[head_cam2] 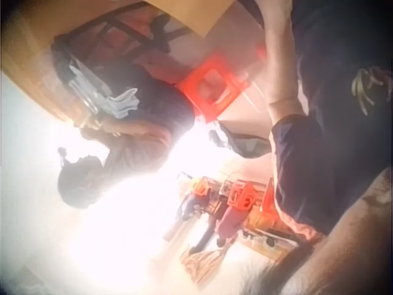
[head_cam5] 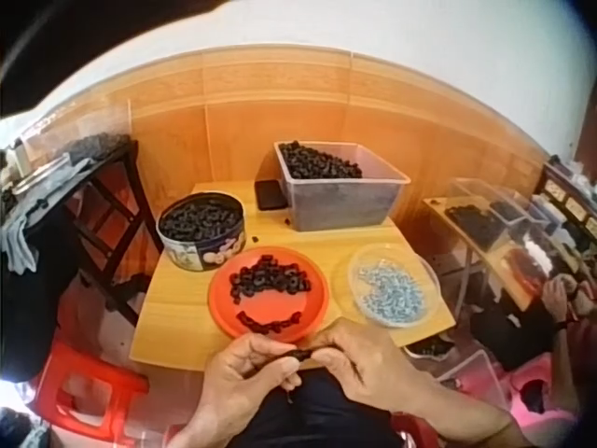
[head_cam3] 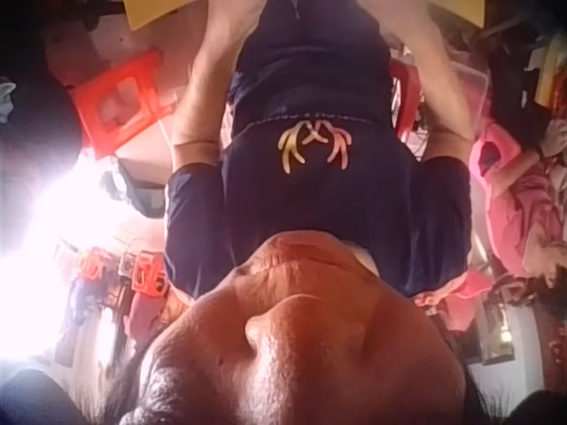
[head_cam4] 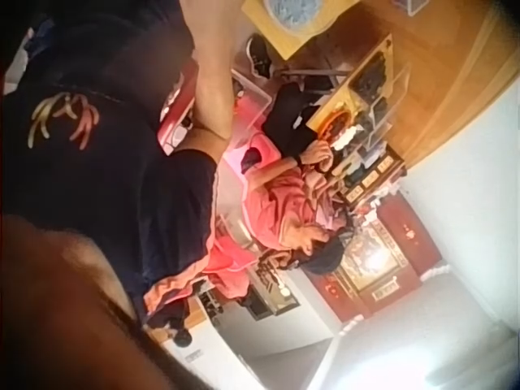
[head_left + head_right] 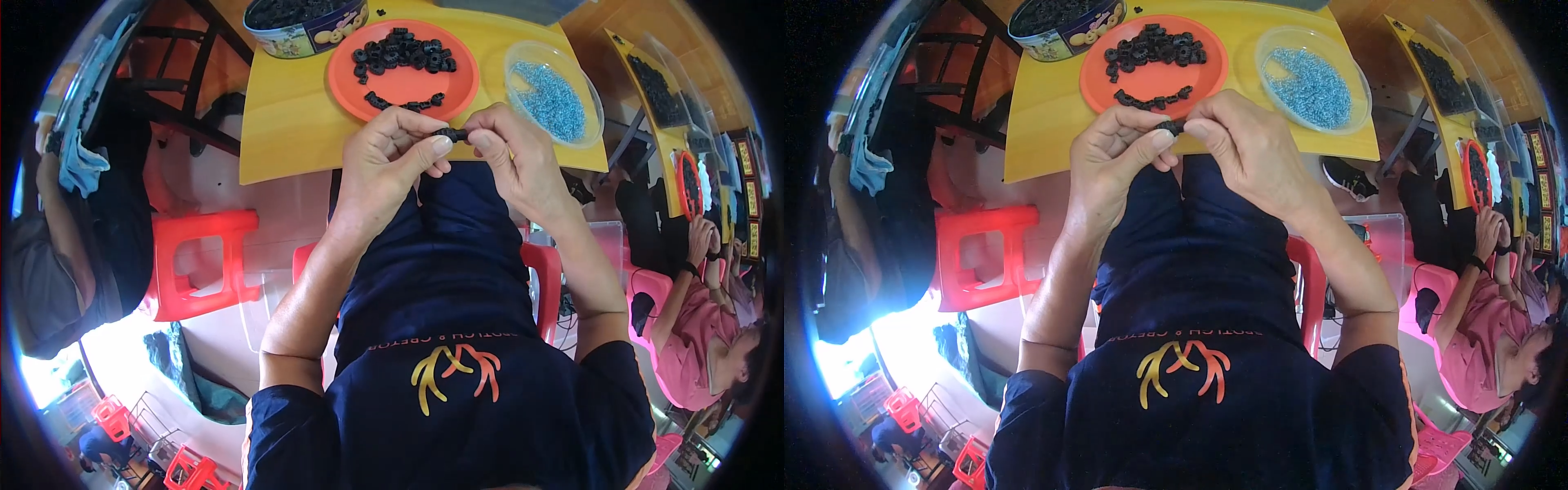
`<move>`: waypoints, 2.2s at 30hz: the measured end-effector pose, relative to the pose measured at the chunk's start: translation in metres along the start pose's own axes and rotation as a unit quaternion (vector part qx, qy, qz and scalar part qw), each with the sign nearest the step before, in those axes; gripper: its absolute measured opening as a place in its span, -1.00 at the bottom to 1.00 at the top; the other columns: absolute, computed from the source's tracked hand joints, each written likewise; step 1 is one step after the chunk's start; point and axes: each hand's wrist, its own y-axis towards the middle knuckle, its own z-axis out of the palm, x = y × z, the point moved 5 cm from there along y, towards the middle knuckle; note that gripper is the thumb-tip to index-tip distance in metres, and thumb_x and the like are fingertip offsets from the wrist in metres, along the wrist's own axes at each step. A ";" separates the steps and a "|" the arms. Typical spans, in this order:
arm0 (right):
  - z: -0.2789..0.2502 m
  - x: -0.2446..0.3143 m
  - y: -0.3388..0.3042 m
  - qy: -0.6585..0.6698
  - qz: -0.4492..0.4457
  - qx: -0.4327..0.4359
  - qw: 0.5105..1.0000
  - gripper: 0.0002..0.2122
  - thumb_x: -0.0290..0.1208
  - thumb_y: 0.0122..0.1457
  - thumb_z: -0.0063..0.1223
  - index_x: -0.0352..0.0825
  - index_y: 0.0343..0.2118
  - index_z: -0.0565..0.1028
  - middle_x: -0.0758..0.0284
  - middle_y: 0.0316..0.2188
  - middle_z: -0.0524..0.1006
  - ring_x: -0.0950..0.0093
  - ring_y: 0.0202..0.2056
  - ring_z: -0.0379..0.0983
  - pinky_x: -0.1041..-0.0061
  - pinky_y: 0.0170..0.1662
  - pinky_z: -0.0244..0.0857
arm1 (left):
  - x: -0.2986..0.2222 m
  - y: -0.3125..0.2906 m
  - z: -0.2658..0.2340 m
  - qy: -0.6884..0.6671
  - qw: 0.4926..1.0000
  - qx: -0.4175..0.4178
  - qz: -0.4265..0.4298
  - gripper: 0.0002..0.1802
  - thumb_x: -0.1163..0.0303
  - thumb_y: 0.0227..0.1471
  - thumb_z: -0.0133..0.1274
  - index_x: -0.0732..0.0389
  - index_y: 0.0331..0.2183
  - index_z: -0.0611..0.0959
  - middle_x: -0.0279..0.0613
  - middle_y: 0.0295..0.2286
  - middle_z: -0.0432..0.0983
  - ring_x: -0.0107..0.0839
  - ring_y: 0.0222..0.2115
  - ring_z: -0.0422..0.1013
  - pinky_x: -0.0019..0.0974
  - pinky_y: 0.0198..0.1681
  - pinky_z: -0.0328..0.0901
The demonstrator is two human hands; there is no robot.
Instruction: The person assembles small black plastic components by hand, inserting small pins into the pieces taken from a plate on the table.
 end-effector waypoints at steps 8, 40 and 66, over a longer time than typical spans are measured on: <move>0.007 0.014 0.002 -0.010 -0.047 0.048 0.998 -0.79 -0.30 0.27 -0.07 -0.37 -0.37 0.44 0.16 -0.53 0.48 0.19 -0.49 0.47 0.33 -0.44 0.30 | -0.003 -0.006 0.003 0.022 0.999 0.034 -0.023 -0.88 0.54 0.03 0.15 0.31 -0.33 0.56 -0.27 -0.50 0.53 -0.60 -0.53 0.44 -0.54 -0.48 0.32; 0.028 -0.058 0.072 -0.204 -0.060 0.153 0.965 -0.85 -0.37 0.13 0.07 -0.36 -0.38 0.52 0.26 -0.45 0.52 0.34 -0.36 0.50 0.34 -0.28 0.35 | -0.016 0.039 -0.051 0.115 0.984 -0.124 0.054 -0.85 0.57 0.02 0.12 0.32 -0.30 0.53 -0.22 -0.46 0.54 -0.55 -0.55 0.45 -0.53 -0.51 0.33; 0.113 -0.050 0.126 -0.281 -0.136 0.134 0.941 -0.81 -0.44 0.03 -0.02 -0.25 -0.29 0.57 0.14 -0.39 0.55 0.22 -0.34 0.55 0.27 -0.36 0.40 | -0.032 0.085 -0.115 0.302 0.934 -0.138 0.130 -0.68 0.52 0.00 0.12 0.31 -0.14 0.56 -0.18 -0.28 0.50 -0.54 -0.48 0.43 -0.51 -0.38 0.31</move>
